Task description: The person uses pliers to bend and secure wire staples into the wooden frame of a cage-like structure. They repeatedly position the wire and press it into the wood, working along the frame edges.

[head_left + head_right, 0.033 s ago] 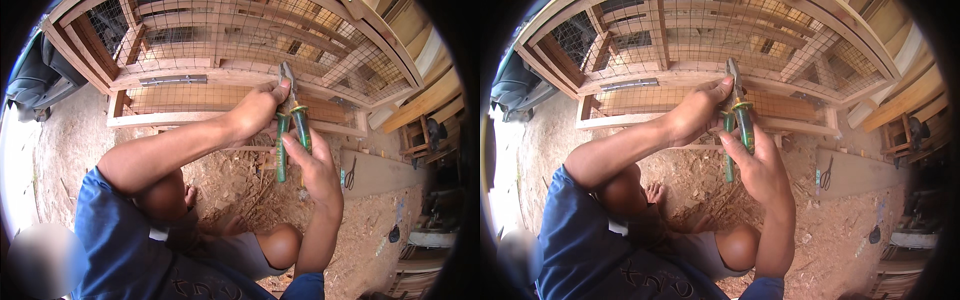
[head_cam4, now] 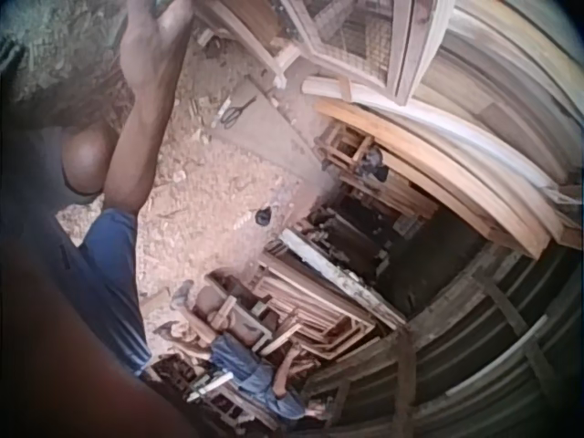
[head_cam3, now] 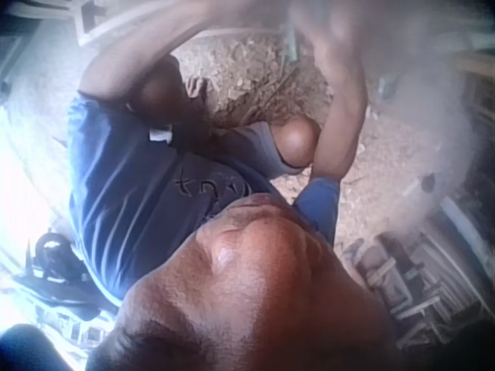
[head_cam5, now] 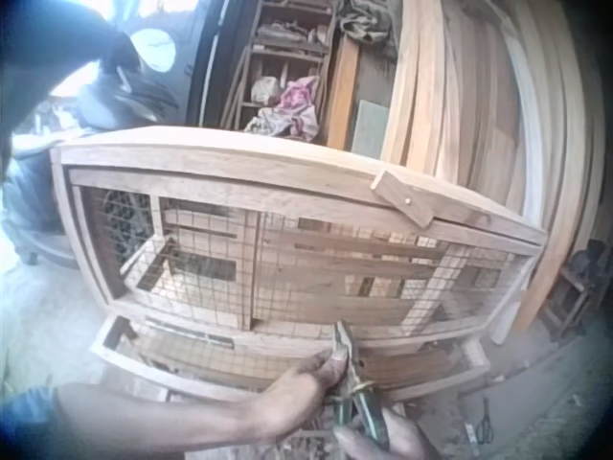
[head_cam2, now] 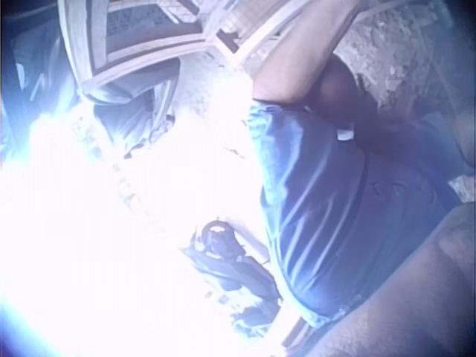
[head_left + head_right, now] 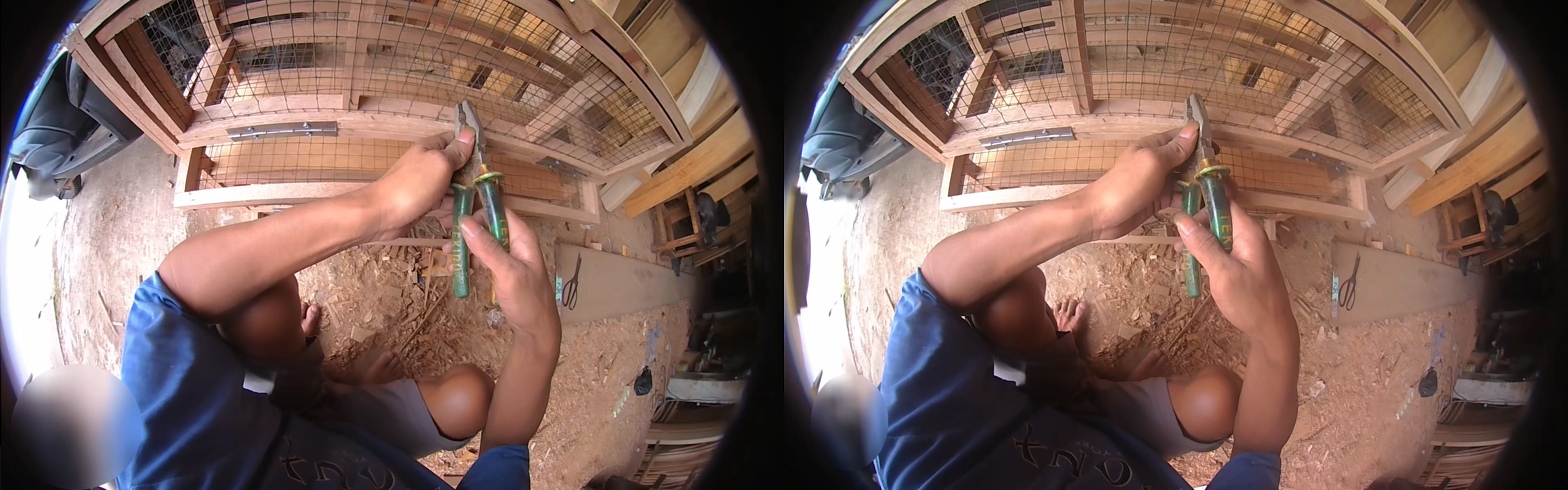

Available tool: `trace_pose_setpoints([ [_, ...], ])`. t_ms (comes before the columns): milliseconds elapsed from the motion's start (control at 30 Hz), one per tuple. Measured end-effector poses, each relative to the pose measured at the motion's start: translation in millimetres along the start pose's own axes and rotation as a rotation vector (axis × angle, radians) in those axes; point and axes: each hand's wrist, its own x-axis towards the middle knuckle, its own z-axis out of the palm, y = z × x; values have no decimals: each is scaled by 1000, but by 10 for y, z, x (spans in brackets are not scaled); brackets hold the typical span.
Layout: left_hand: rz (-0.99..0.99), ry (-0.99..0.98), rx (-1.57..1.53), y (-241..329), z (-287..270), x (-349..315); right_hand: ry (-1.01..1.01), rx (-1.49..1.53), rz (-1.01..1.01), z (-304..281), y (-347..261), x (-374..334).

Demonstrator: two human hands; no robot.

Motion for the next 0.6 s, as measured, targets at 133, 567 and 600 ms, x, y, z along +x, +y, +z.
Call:
trace_pose_setpoints([
  [133, 10, 3, 1, -7, -1, -5, 11, 112, -7, 7, 6, -3],
  [567, 16, -12, 73, 16, 63, -31, -15, 272, 40, -77, 5, 21],
  [600, 3, -21, 80, 22, 59, -31, -28, 271, 29, -88, 8, 27],
])
